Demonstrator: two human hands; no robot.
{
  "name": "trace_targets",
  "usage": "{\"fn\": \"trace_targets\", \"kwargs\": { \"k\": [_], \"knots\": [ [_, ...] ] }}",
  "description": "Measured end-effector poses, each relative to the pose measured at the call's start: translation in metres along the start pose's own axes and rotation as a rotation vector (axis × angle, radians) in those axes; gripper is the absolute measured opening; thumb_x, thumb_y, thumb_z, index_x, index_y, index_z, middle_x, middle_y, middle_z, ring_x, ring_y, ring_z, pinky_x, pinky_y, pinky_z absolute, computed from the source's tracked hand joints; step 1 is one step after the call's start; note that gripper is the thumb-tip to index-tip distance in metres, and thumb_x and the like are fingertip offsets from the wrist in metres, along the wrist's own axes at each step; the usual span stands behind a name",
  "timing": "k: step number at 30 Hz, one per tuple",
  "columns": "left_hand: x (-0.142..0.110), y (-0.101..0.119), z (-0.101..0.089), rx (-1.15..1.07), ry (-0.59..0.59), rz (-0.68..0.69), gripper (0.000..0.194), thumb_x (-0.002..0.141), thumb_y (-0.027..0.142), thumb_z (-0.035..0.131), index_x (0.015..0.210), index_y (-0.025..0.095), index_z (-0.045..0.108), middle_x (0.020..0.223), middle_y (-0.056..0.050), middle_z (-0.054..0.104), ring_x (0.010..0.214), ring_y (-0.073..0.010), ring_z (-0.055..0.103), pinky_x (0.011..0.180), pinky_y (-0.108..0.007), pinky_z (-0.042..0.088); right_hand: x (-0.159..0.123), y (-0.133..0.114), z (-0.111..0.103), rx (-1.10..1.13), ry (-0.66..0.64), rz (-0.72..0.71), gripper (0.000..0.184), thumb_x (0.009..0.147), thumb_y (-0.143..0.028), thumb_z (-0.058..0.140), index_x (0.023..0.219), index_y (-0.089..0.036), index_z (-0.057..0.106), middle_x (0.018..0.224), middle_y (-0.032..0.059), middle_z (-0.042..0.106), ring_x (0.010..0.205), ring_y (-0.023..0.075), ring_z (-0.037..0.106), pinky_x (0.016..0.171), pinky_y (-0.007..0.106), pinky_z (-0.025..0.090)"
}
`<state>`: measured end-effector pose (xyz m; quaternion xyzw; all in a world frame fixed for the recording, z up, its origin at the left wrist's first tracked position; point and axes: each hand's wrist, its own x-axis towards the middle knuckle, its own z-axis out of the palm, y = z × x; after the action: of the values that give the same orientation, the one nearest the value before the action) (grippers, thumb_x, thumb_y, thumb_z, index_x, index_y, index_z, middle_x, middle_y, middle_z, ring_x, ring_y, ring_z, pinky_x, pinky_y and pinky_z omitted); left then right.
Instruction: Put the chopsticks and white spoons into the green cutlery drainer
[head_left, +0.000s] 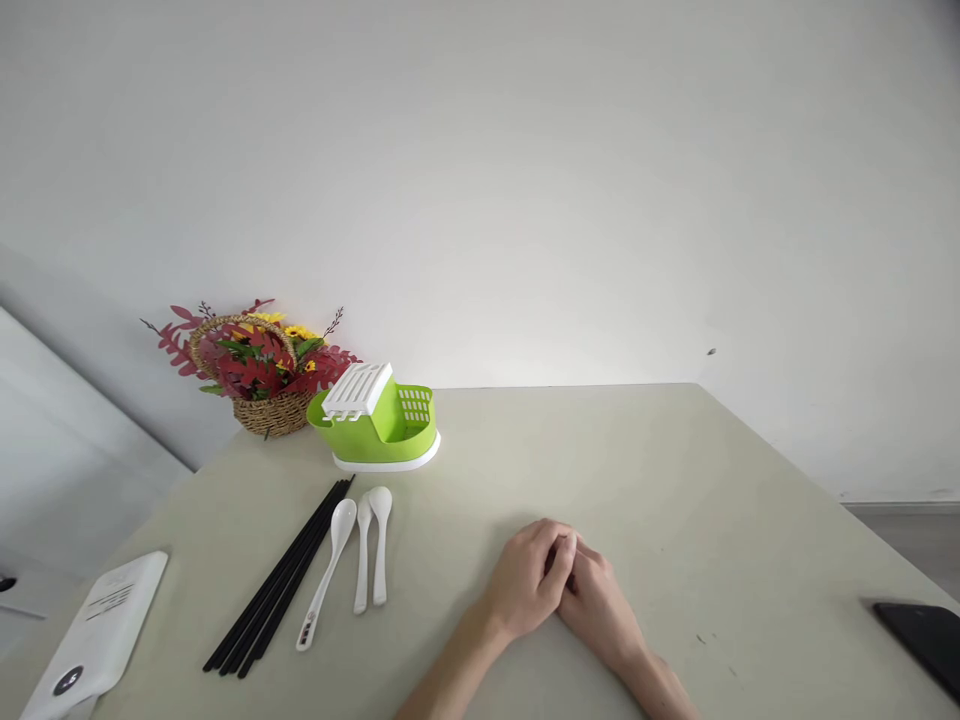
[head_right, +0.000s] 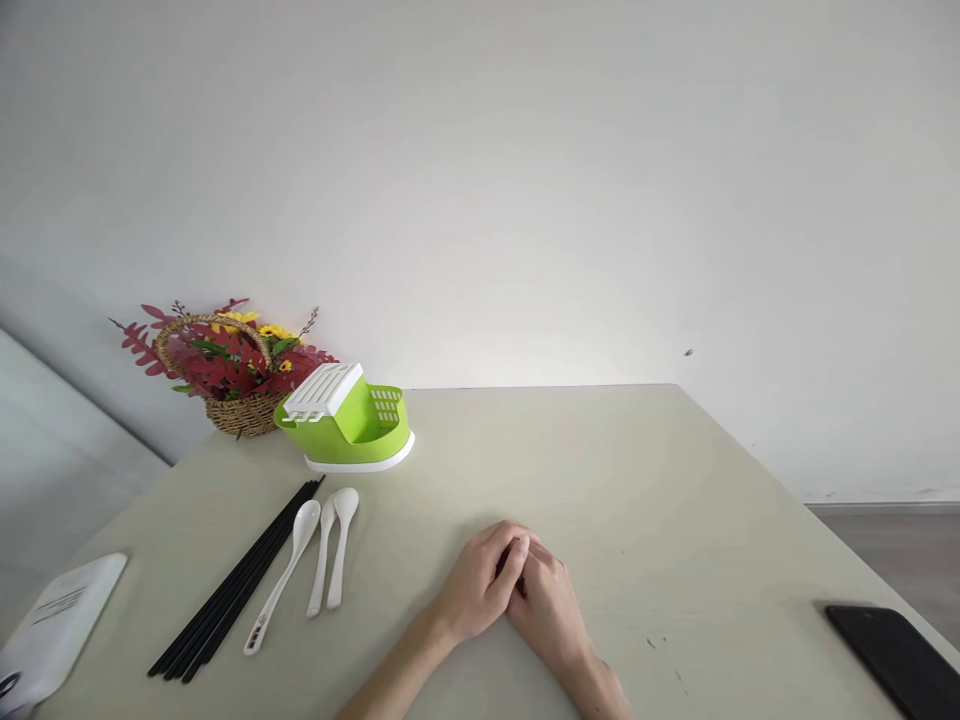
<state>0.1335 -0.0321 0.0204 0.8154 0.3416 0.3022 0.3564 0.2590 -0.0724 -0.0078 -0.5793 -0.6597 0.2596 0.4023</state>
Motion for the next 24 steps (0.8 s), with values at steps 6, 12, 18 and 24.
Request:
{"fn": "trace_targets", "kwargs": {
  "k": [6, 12, 18, 24],
  "knots": [
    [0.001, 0.001, 0.0, 0.001, 0.001, 0.004, 0.036, 0.109, 0.037, 0.034, 0.109, 0.023, 0.067, 0.106, -0.006, 0.074, 0.101, -0.0203, 0.068, 0.093, -0.035, 0.054, 0.0, 0.003, 0.001, 0.018, -0.001, -0.007, 0.023, 0.086, -0.014, 0.045, 0.085, -0.02, 0.067, 0.087, 0.0067, 0.075, 0.073, 0.0183, 0.07, 0.064, 0.026, 0.051],
    [-0.019, 0.015, -0.024, 0.109, 0.184, 0.073, 0.026, 0.106, 0.029, 0.042, 0.118, 0.025, 0.065, 0.12, -0.008, 0.07, 0.116, -0.0226, 0.063, 0.105, -0.04, 0.05, 0.0, 0.002, -0.001, 0.021, -0.019, -0.034, 0.021, 0.095, -0.021, 0.045, 0.088, -0.022, 0.065, 0.085, 0.0024, 0.072, 0.069, 0.0163, 0.063, 0.063, 0.026, 0.047],
    [-0.078, 0.021, -0.088, 0.297, 0.607, -0.043, 0.023, 0.105, 0.03, 0.045, 0.114, 0.023, 0.065, 0.117, -0.009, 0.071, 0.112, -0.0234, 0.066, 0.097, -0.037, 0.054, -0.002, 0.002, -0.002, -0.022, -0.04, -0.006, 0.024, 0.099, -0.025, 0.045, 0.093, -0.025, 0.068, 0.085, 0.0002, 0.071, 0.064, 0.0155, 0.057, 0.06, 0.026, 0.044],
    [-0.16, -0.002, -0.163, 0.508, 1.025, -0.492, 0.037, 0.101, 0.051, 0.042, 0.105, 0.022, 0.064, 0.113, -0.01, 0.072, 0.11, -0.0292, 0.067, 0.096, -0.043, 0.053, -0.004, 0.004, 0.0, -0.012, -0.037, -0.012, 0.026, 0.1, -0.028, 0.045, 0.094, -0.025, 0.069, 0.083, 0.0016, 0.071, 0.064, 0.016, 0.056, 0.06, 0.027, 0.044]
  ]
}}
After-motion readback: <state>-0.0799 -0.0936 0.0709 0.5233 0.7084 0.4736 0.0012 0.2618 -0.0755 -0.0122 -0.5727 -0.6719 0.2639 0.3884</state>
